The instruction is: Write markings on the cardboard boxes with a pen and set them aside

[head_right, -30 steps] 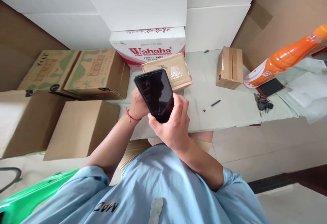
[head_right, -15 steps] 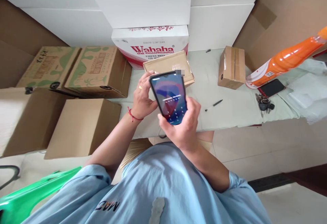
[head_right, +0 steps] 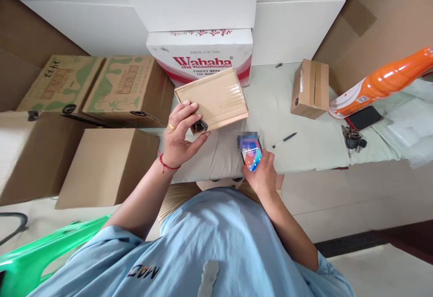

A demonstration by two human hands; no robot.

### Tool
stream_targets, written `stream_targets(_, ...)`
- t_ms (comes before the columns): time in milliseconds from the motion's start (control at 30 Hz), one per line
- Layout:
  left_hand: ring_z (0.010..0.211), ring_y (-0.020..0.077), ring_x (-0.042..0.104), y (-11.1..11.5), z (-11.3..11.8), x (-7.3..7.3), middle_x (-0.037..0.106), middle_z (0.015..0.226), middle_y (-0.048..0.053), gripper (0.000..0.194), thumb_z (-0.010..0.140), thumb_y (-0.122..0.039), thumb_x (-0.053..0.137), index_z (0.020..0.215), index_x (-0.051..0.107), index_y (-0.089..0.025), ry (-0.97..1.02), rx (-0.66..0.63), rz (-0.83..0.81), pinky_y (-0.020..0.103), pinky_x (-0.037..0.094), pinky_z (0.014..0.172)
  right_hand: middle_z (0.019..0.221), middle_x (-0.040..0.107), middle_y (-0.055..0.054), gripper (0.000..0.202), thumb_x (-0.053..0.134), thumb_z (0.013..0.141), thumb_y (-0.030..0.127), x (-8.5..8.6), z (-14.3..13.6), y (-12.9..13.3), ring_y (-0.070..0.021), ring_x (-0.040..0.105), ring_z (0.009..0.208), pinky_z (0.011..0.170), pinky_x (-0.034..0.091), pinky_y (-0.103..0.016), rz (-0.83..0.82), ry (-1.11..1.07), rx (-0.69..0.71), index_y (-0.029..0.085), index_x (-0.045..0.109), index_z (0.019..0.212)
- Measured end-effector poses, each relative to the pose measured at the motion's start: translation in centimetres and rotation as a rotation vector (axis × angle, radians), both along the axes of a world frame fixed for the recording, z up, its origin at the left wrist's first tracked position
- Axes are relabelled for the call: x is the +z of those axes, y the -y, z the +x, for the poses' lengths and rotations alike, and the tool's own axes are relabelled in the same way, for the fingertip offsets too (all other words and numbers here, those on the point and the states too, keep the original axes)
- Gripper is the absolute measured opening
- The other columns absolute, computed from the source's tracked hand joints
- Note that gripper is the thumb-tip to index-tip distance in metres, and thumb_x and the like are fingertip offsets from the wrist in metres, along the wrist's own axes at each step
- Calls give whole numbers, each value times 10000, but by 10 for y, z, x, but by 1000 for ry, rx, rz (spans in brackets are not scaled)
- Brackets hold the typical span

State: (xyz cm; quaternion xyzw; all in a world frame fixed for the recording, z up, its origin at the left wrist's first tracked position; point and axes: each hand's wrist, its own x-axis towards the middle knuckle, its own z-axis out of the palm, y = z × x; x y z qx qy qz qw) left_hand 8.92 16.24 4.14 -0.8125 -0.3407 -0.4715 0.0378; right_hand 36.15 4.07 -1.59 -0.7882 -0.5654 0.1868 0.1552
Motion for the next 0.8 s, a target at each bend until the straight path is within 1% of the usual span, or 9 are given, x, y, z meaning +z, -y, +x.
stream_targets(100,1536,365,622,6,0,0,703,1533,157,488,1034,-329,777,1481,589,-278,13,-3,10,634,542,1252,1446,609,-225,760,816,888,424,-5,-2,-4,-387,692,1224,942,644,-506,-20,26,188,156,507,1527)
stream_targets(233,1528,371,631,13,-4,0,707,1526,162,455,1037,-325,760,1457,592,-274,25,-7,1,642,556,1233,1577,577,-295,937,835,907,562,4,20,-41,-478,527,1466,1178,516,-715,210,-11,417,115,450,1635)
stream_targets(367,1523,375,639,21,-9,-2,704,1521,154,470,1032,-325,737,1466,558,-295,27,7,-29,674,553,1232,1801,370,-276,1309,851,797,817,40,43,-117,-474,336,1675,1325,333,-780,451,-136,597,167,267,1771)
stream_targets(467,1520,373,641,28,-7,-3,701,1526,144,494,1028,-298,729,1489,552,-311,70,-6,-52,682,535,1247,1862,295,-226,1362,842,737,892,72,37,-167,-440,223,1755,1375,282,-743,491,-205,844,192,298,1771)
stream_targets(533,1523,371,636,34,-6,-3,694,1526,138,508,1022,-287,729,1500,558,-319,104,0,-65,684,519,1262,1855,322,-217,1393,862,690,908,87,23,-183,-430,262,1748,1378,308,-717,484,-252,942,189,336,1760)
stream_targets(600,1538,374,617,41,-5,-2,676,1533,127,524,1021,-297,719,1517,555,-339,134,17,-88,696,501,1278,1820,393,-215,1345,888,675,889,97,9,-182,-433,351,1709,1352,361,-718,481,-275,950,201,409,1727)
stream_targets(667,1559,381,588,49,-4,1,641,1554,116,575,1019,-329,709,1561,519,-375,172,23,-119,710,493,1286,1767,477,-210,1259,911,679,856,104,4,-165,-437,450,1647,1302,428,-729,503,-281,871,219,489,1680)
stream_targets(733,1589,393,546,57,-5,3,574,1600,119,652,1019,-379,695,1619,444,-410,224,16,-148,693,556,1234,1697,564,-199,1208,933,667,830,113,16,-140,-432,551,1565,1233,509,-714,561,-287,703,228,549,1642)
stream_targets(800,1608,405,512,64,-5,4,510,1619,131,684,1019,-435,676,1643,394,-424,267,26,-163,641,642,1133,1577,670,-187,1149,950,651,798,126,45,-115,-416,668,1439,1127,600,-652,664,-283,421,226,624,1592)
